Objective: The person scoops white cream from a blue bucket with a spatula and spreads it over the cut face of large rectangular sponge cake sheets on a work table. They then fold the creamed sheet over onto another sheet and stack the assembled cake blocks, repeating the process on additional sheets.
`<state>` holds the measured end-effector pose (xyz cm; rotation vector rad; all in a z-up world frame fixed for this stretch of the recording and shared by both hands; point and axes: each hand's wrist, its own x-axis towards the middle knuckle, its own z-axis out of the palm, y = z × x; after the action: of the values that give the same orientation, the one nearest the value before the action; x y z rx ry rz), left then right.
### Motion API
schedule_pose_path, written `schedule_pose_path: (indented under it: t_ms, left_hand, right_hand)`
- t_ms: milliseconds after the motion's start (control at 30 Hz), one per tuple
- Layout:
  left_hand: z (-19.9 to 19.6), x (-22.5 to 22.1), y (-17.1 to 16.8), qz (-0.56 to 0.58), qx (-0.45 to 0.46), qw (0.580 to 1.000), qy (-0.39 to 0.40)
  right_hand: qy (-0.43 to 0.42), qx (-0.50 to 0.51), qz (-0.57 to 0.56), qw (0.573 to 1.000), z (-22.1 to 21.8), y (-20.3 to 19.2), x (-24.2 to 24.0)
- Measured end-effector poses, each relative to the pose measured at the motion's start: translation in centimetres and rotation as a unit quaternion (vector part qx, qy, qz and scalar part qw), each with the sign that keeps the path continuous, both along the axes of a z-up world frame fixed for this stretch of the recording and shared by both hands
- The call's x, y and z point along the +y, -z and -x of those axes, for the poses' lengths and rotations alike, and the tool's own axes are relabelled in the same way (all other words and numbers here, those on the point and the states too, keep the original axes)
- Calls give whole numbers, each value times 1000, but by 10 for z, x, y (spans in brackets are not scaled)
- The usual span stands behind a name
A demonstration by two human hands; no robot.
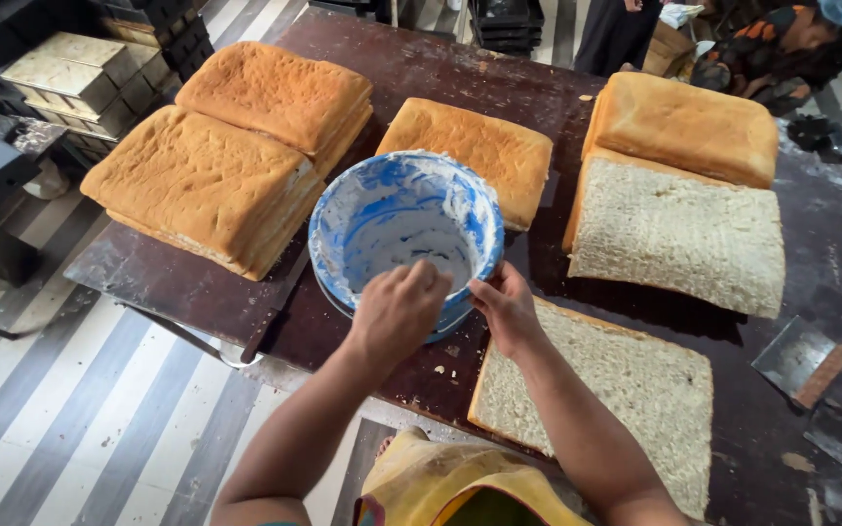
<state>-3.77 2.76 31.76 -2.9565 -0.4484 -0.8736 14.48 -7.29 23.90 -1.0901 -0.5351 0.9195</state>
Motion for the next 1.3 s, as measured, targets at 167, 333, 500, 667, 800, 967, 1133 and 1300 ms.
schedule_pose_path:
  t_ms: [167,333,500,667,800,967,1133,1300]
  left_hand:
    - [8,31,-13,-72,22,997,-33]
    - [31,49,-21,-33,115,984,-134]
    - [42,71,-4,78,252,953,-150]
    - [55,103,26,173,379,901,-119]
    - [77,107,42,162,393,898,-118]
    - [95,77,-39,108,416,890,-154]
    - [116,71,-103,-349,267,896,-61]
    - [122,84,-130,-468,164,868,-44]
  right_hand:
    - [2,-72,15,997,2,-12,9]
    - [-29,-125,-50,991,9,-40,20]
    - [-89,-231,-31,968,4,-52,42]
    - [-136,-300,16,944,9,-76,68]
    - [-165,-331,21,929,3,-79,98]
    - [-177,-289,28,940,-7,-85,129]
    - [-210,-310,71,925,12,-112,145]
    - [-242,-314,24,918,-5,-95,164]
